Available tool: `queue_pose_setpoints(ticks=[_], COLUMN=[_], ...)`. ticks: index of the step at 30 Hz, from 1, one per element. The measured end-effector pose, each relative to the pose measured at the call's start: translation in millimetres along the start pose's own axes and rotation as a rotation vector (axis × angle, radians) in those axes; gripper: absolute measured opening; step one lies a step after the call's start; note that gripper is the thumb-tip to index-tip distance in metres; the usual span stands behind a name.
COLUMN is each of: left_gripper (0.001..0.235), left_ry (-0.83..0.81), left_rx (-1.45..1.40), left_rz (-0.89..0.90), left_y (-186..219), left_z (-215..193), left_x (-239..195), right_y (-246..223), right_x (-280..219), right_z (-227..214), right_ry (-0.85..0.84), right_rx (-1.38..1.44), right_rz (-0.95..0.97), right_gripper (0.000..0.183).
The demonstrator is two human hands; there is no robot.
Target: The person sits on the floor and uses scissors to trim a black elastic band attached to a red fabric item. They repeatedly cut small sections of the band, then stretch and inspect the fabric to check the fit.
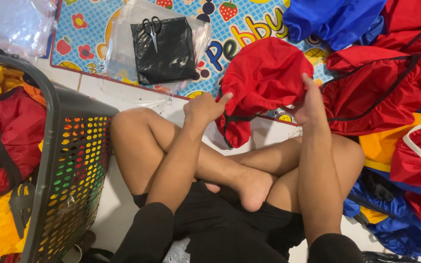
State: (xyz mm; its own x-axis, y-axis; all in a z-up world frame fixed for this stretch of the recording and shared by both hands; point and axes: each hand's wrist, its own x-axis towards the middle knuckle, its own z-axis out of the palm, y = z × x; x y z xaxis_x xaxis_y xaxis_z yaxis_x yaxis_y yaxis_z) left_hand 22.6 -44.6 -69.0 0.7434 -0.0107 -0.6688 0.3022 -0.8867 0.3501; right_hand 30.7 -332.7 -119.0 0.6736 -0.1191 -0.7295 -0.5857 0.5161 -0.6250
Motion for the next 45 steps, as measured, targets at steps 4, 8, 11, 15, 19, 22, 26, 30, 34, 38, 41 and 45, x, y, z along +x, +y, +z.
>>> queue_pose_setpoints(ticks=[4,8,11,15,19,22,26,30,34,38,41,45], left_gripper=[0.076,0.047,0.045,0.016,0.027,0.039,0.076,0.078,0.059,0.052,0.048,0.049], left_ry=[-0.258,-0.128,-0.069,-0.152,-0.480,-0.470,-0.519,-0.530,-0.547,-0.574,-0.569,-0.303], left_rx=[-0.014,-0.911,-1.722,-2.281,-2.372,-2.233,-2.242,-2.183,-2.158,-2.210,-2.217,-1.940], left_rz=[0.012,0.227,0.388,0.523,0.424,0.564,0.889,0.991,0.860,0.705,0.632,0.565], left_y=[16.8,0.4,-16.6,-38.9,-2.4,-11.7,-21.0,-40.3,-27.0,-22.6,-24.4,-12.4], left_z=[-12.3,25.5,42.0,58.4,10.7,20.0,24.0,31.4,23.4,36.3,61.0,49.7], left_x=[-39.1,16.0,71.3,108.7,28.8,39.4,50.3,71.0,42.5,49.8,84.5,78.0], right_y=[4.9,-3.2,4.7,19.6,-1.1,-17.3,21.7,56.4,52.8,40.4,50.5,69.8], right_x=[-31.4,-20.1,30.9,34.3,-12.2,-48.4,24.9,39.7,-21.2,-48.1,-52.2,-22.0], right_z=[15.3,11.6,-30.1,-29.7,15.0,36.4,-16.3,1.2,38.8,51.6,59.0,53.8], right_ry=[-0.108,-0.197,-0.162,-0.240,-0.319,-0.311,-0.186,0.086,0.307,-0.362,-0.614,-0.446], right_rx=[-0.160,0.406,0.789,0.875,1.004,0.845,0.629,-0.055,-0.791,-0.837,-0.775,-0.492], right_rz=[0.108,0.006,-0.035,-0.012,-0.015,-0.057,-0.027,-0.080,-0.891,-1.022,-0.803,-0.647], right_gripper=[0.070,0.051,0.032,0.026,0.027,0.035,0.043,0.064,0.054,0.051,0.037,0.021])
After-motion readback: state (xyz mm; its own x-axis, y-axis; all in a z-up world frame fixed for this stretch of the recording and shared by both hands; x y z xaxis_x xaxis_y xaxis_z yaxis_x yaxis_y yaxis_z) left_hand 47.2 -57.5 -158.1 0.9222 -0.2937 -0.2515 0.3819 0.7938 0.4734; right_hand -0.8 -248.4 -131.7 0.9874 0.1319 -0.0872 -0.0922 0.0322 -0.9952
